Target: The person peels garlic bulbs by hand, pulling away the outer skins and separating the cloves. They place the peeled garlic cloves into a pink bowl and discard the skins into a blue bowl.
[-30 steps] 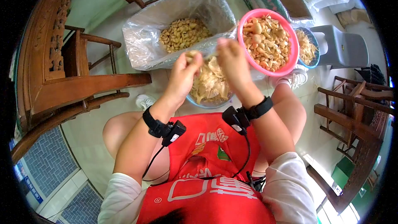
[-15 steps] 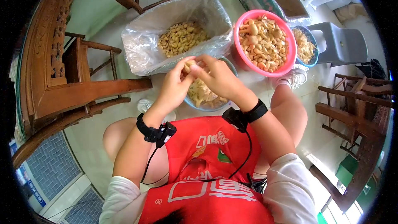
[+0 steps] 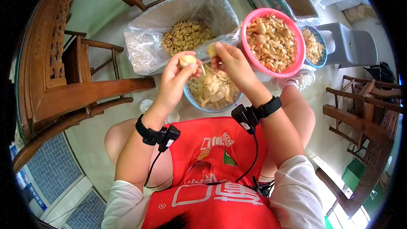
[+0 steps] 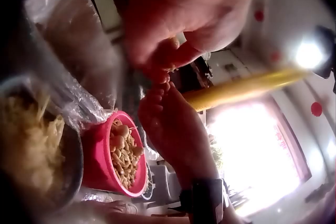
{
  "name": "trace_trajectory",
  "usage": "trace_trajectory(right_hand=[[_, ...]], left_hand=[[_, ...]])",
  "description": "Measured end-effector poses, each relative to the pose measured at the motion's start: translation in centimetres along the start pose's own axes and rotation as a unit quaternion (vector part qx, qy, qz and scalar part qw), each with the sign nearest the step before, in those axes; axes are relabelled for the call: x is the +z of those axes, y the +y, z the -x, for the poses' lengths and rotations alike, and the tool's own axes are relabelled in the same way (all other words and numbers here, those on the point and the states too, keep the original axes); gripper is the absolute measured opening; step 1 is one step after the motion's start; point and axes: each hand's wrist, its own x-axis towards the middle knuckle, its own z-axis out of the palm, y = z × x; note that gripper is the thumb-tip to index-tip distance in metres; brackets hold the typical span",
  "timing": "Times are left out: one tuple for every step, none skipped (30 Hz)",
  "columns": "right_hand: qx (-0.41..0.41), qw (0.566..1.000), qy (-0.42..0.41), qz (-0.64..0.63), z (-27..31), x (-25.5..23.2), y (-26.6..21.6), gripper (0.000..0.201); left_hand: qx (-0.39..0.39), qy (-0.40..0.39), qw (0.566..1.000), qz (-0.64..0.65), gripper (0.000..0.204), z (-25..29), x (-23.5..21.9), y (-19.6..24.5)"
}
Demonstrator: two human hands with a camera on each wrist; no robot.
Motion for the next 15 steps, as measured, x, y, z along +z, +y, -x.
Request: trace_trajectory(right_hand=[[0.0,1.0,0.0,0.001,0.1,0.0,0.0,0.036],[-0.017,0.996,-0.031,0.078,0.2,-0.2,0.1,0.036],[-0.034,0.986,-0.061,0.154,0.3,-0.2,0.2,0.036],[-0.034,0.986,-0.063,0.154,0.4,-0.3,0.2,0.036],[-0.034,0.975,-0.086,0.204,0.5,-0.3,0.3,0.035],[-0.034,0.96,-0.109,0.254,0.6,-0.3,0.3,0.034],[-0.034,0.96,-0.109,0.254,0.7,-0.2,0.4,0.034],[-0.06,0.948,-0.102,0.296,0.9,0.1,0.5,0.033],[-0.087,0.933,-0.094,0.337,1.1,0.4,0.5,0.032],[-0.107,0.927,-0.087,0.349,1.2,0.6,0.5,0.029],[-0.107,0.927,-0.086,0.349,1.3,0.7,0.5,0.029],[-0.105,0.92,-0.084,0.367,1.3,0.8,0.4,0.029],[-0.103,0.913,-0.083,0.385,1.3,0.8,0.3,0.03],[-0.104,0.913,-0.082,0.385,1.3,0.7,0.5,0.03],[-0.069,0.935,-0.092,0.336,1.3,0.6,0.7,0.031]], left_hand=[[0.0,0.0,1.0,0.0,0.027,0.0,-0.1,0.0],[-0.021,-0.002,0.998,-0.056,0.027,-0.1,-0.2,0.0],[-0.042,-0.003,0.993,-0.113,0.027,-0.1,-0.4,-0.1],[-0.042,-0.002,0.993,-0.114,0.027,-0.2,-0.6,-0.3],[-0.047,-0.01,0.991,-0.123,0.025,-0.3,-0.6,-0.7],[-0.053,-0.018,0.99,-0.131,0.024,-0.3,-0.7,-1.1],[-0.053,-0.017,0.99,-0.131,0.024,-0.3,-0.9,-1.3],[-0.041,-0.013,0.983,-0.179,0.023,-0.3,-1.1,-1.6],[-0.029,-0.009,0.974,-0.226,0.023,-0.2,-1.1,-1.6],[-0.029,-0.009,0.974,-0.226,0.023,-0.2,-1.1,-1.6],[-0.04,0.005,0.974,-0.221,0.021,-0.2,-1.0,-1.6],[-0.052,0.019,0.975,-0.217,0.019,-0.1,-0.9,-1.5],[-0.052,0.019,0.974,-0.218,0.019,-0.1,-0.9,-1.4],[-0.064,0.028,0.974,-0.213,0.019,-0.1,-0.8,-1.4],[-0.077,0.036,0.974,-0.209,0.019,-0.1,-0.8,-1.4]])
